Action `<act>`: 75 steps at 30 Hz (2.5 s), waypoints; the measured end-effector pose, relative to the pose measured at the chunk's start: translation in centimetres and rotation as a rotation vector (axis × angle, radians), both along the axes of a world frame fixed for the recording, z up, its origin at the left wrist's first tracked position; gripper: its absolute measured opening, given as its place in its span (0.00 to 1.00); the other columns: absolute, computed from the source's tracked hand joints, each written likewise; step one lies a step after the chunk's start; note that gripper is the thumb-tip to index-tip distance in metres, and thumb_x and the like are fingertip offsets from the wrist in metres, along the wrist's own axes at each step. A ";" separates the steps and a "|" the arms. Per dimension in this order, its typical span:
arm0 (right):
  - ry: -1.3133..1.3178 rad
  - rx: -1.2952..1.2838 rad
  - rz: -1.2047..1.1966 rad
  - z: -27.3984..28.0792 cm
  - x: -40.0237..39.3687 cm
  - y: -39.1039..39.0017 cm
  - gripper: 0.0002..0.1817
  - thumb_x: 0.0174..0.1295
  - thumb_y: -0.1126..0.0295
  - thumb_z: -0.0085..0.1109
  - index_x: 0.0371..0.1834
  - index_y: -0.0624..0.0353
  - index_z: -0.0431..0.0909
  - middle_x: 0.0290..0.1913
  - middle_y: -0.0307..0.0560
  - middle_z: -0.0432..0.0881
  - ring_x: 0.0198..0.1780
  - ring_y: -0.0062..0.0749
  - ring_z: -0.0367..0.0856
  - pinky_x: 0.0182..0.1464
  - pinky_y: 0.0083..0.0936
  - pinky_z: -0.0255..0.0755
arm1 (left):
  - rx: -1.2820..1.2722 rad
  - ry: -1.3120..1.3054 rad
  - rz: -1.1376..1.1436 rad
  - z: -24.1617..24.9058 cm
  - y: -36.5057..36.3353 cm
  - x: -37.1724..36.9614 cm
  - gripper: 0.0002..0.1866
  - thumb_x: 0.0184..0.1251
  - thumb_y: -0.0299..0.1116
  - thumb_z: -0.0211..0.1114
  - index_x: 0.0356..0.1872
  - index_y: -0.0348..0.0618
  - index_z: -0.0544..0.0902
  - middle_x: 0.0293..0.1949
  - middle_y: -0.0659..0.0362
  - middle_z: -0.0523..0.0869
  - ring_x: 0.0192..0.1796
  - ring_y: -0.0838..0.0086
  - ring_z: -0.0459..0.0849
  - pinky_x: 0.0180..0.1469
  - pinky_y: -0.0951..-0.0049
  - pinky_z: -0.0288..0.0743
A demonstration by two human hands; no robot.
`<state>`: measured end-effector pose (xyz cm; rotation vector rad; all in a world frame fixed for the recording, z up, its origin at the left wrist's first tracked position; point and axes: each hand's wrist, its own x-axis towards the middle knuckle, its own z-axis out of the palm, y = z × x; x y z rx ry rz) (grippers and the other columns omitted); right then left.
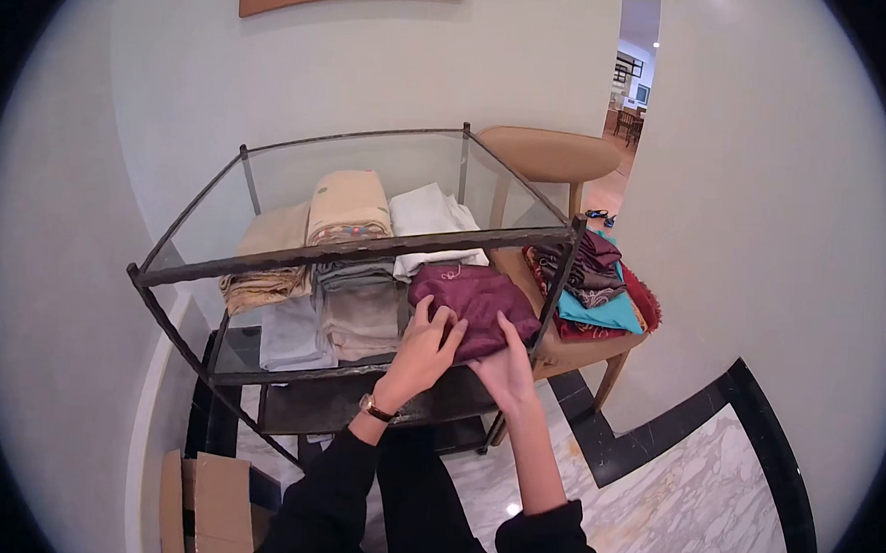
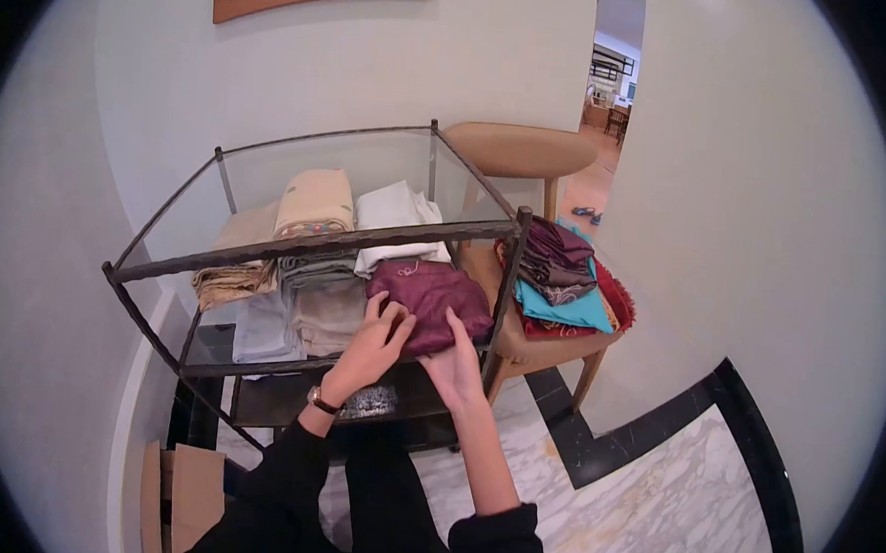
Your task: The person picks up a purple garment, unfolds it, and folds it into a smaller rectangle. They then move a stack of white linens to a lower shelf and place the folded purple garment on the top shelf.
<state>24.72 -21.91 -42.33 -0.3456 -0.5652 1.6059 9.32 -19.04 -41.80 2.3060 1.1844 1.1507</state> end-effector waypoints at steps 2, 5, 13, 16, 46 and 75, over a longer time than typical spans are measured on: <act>-0.085 -0.055 -0.081 -0.3 1.1 -1.6 0.30 0.71 0.58 0.52 0.72 0.59 0.59 0.69 0.50 0.69 0.71 0.42 0.66 0.72 0.43 0.60 | 0.088 0.099 0.079 0.0 0.4 0.3 0.19 0.73 0.46 0.55 0.50 0.39 0.74 0.63 0.35 0.67 0.68 0.37 0.62 0.68 0.47 0.59; -0.236 -0.059 -0.271 -0.4 1.2 -5.7 0.30 0.72 0.60 0.53 0.73 0.61 0.59 0.69 0.53 0.68 0.67 0.41 0.71 0.68 0.42 0.66 | 0.117 0.215 0.206 -2.3 1.3 1.0 0.21 0.73 0.48 0.55 0.54 0.42 0.72 0.66 0.35 0.65 0.68 0.35 0.62 0.68 0.39 0.56; -1.000 0.328 -1.107 2.2 12.3 0.1 0.14 0.74 0.70 0.48 0.52 0.68 0.78 0.45 0.45 0.84 0.48 0.27 0.81 0.53 0.23 0.73 | 0.041 0.183 0.151 -1.3 0.6 0.8 0.30 0.66 0.58 0.60 0.58 0.45 0.72 0.72 0.38 0.58 0.73 0.35 0.54 0.70 0.32 0.46; -1.141 0.310 -1.121 1.5 18.7 10.9 0.13 0.70 0.72 0.52 0.54 0.65 0.78 0.47 0.48 0.84 0.51 0.30 0.82 0.55 0.26 0.73 | 0.049 0.174 0.129 -1.0 0.4 0.3 0.32 0.61 0.59 0.66 0.58 0.46 0.72 0.73 0.41 0.58 0.75 0.38 0.52 0.72 0.38 0.45; -1.425 0.761 -1.243 24.5 14.6 13.4 0.15 0.66 0.70 0.53 0.53 0.66 0.78 0.36 0.54 0.85 0.36 0.31 0.81 0.42 0.28 0.74 | 0.237 0.068 0.277 -2.3 0.7 0.9 0.32 0.55 0.57 0.70 0.53 0.45 0.76 0.66 0.48 0.70 0.74 0.48 0.58 0.71 0.42 0.52; -1.950 0.646 -0.624 22.7 1.6 7.3 0.48 0.52 0.44 0.71 0.69 0.66 0.63 0.66 0.60 0.66 0.69 0.57 0.64 0.74 0.58 0.46 | 0.007 0.157 0.148 0.6 1.4 -0.3 0.40 0.56 0.61 0.65 0.63 0.41 0.75 0.74 0.46 0.59 0.77 0.43 0.49 0.70 0.33 0.48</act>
